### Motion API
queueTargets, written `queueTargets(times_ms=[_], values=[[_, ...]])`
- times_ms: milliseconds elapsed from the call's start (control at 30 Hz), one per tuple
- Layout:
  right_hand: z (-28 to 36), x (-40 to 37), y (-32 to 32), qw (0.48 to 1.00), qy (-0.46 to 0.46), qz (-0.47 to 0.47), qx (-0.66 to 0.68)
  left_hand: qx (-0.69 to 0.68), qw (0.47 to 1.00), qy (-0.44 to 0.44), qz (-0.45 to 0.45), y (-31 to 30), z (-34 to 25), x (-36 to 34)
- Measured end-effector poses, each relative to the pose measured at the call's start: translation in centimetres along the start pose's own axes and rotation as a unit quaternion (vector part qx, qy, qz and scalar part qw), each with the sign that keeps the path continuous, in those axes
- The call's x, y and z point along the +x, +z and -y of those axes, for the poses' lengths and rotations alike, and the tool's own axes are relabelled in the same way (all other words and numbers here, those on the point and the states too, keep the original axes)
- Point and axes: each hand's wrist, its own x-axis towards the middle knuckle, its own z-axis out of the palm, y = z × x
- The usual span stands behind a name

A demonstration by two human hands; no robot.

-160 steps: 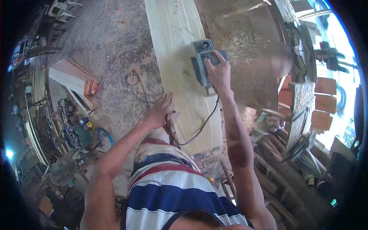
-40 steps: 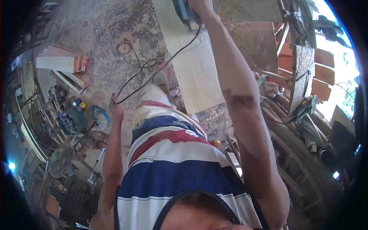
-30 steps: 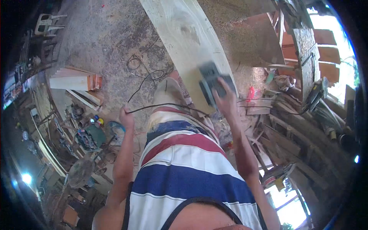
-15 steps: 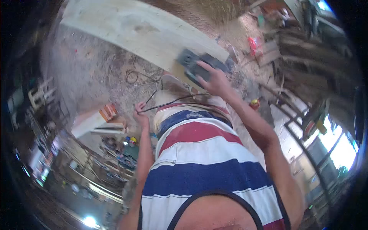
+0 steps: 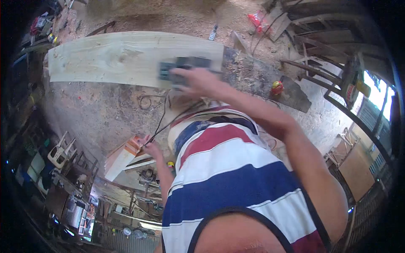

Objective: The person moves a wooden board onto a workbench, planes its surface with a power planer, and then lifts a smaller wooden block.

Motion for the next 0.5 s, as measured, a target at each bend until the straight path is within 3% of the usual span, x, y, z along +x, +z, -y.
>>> queueTargets(times_ms=[100, 133, 167, 233, 367, 500], values=[[-5.3, -10.0, -4.1, 0.999, 0.04, 0.031, 0.015, -0.009, 0.976, 0.213, 0.055, 2.3, 0.0, -0.2], [-7.4, -12.7, -3.7, 0.998, -0.007, -0.043, 0.052, -0.05, 0.982, 0.16, 0.081, 3.5, 1.2, 0.3], [-8.9, -14.8, -4.2, 0.998, 0.01, -0.032, 0.052, -0.092, 0.984, 0.106, 0.108, 4.4, 2.4, 0.5], [-9.2, -15.6, -3.9, 0.998, 0.023, -0.031, 0.049, 0.208, 0.955, 0.118, 0.177, 5.5, -5.5, -2.4], [-6.6, -11.8, -3.4, 0.999, 0.035, -0.014, 0.022, 0.121, 0.976, 0.044, 0.176, 6.2, -7.7, -2.6], [-2.2, -5.0, -0.7, 0.999, 0.037, -0.009, 0.017, 0.014, 0.989, 0.051, 0.136, 3.8, -4.1, -0.4]])
